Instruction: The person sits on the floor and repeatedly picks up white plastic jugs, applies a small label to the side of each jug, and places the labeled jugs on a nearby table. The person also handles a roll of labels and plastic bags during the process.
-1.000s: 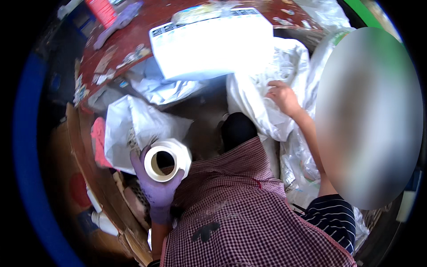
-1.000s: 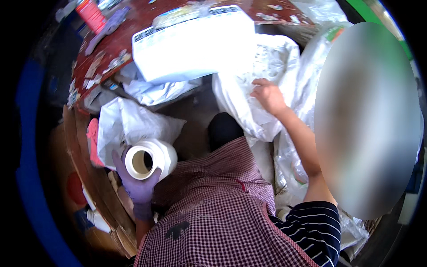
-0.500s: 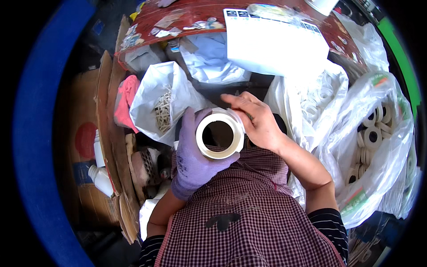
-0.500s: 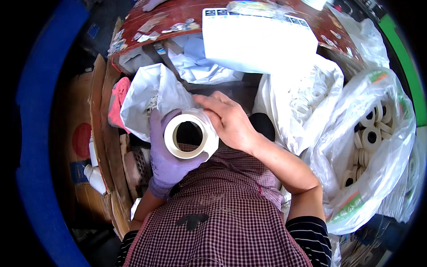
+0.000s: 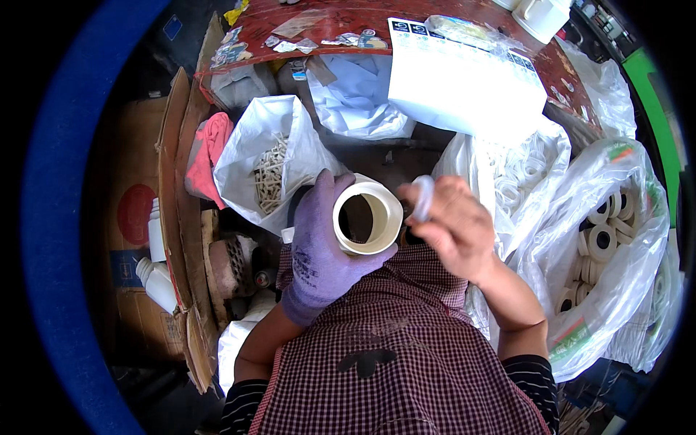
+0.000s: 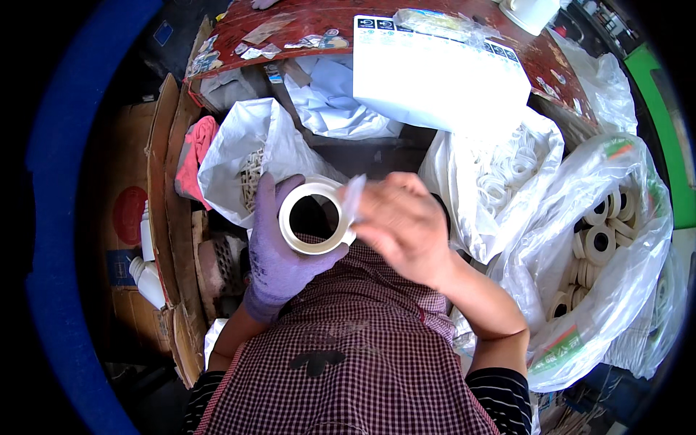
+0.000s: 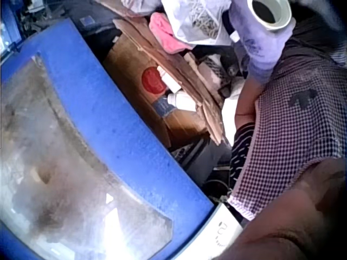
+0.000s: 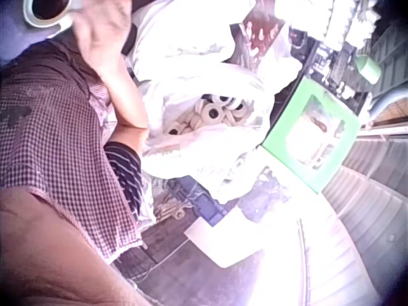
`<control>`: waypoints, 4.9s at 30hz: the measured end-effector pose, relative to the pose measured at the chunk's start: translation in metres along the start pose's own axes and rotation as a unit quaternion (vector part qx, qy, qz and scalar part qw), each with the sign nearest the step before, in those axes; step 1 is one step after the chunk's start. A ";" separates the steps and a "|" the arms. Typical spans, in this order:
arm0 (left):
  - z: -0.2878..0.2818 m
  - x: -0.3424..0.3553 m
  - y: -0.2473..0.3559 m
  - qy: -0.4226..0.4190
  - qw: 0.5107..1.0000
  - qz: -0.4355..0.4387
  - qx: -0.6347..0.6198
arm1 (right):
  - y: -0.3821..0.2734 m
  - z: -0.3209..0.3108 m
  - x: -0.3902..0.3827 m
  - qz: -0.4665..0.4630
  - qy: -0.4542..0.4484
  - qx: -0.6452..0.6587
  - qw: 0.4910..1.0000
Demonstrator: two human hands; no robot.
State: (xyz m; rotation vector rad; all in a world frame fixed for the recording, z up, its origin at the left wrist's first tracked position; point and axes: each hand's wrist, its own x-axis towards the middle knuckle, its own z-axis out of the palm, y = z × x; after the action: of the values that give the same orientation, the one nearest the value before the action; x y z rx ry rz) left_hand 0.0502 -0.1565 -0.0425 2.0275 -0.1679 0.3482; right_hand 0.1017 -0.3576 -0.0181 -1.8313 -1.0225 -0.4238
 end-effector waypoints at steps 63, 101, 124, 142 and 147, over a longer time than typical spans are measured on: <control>-0.002 -0.017 -0.096 -0.077 0.977 -0.103 -0.172 | 0.040 -0.311 -0.180 0.386 0.241 -0.497 0.739; -0.046 -0.011 0.003 -0.123 0.977 0.160 0.074 | 0.091 -0.009 -0.053 0.550 0.080 0.395 0.732; -0.007 0.093 -0.105 -0.178 0.950 -0.135 -0.218 | 0.086 -0.030 -0.076 0.445 -0.106 0.200 0.866; 0.002 0.075 -0.096 -0.048 0.951 -0.193 -0.237 | 0.081 -0.012 -0.085 0.444 -0.033 0.271 0.853; 0.006 -0.013 -0.114 0.092 0.929 -0.163 -0.318 | 0.077 -0.013 -0.101 0.514 -0.007 0.155 0.844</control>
State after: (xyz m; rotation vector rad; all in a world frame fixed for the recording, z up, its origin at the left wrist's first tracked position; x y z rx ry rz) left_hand 0.0691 -0.1094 -0.1456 1.3390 0.1600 0.2304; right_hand 0.1050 -0.4306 -0.1231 -1.7915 0.0039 0.3935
